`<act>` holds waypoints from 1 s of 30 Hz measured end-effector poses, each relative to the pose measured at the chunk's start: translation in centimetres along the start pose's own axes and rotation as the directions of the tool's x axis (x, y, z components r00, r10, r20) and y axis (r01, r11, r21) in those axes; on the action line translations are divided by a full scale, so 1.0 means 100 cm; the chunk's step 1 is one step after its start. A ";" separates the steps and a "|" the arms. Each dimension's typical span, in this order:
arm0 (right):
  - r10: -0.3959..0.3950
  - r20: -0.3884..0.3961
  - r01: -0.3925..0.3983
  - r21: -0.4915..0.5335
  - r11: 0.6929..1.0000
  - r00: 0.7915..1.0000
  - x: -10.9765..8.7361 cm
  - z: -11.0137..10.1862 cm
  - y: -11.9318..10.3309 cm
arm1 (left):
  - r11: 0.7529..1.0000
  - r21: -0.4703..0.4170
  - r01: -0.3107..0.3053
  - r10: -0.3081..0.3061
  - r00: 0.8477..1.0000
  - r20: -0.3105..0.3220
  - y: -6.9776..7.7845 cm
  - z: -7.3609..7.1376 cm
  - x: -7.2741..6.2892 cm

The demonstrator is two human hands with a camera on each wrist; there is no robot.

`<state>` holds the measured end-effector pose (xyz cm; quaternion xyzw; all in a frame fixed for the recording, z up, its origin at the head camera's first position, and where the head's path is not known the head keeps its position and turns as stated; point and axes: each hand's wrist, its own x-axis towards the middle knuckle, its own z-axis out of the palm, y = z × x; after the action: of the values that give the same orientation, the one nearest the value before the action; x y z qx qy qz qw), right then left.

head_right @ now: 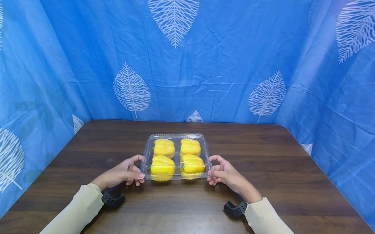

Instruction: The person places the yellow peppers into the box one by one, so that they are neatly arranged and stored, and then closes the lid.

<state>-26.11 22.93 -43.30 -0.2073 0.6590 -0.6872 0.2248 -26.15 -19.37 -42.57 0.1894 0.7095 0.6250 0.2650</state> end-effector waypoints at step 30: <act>-0.008 0.041 0.002 0.129 0.992 0.999 -0.001 -0.002 0.007 | 0.998 -0.041 0.038 -0.041 0.997 -0.064 0.000 0.006 0.003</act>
<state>-26.12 23.13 -43.96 -0.2082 0.6081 -0.7244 0.2494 -26.07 -18.70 -42.64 0.1496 0.7086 0.6395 0.2580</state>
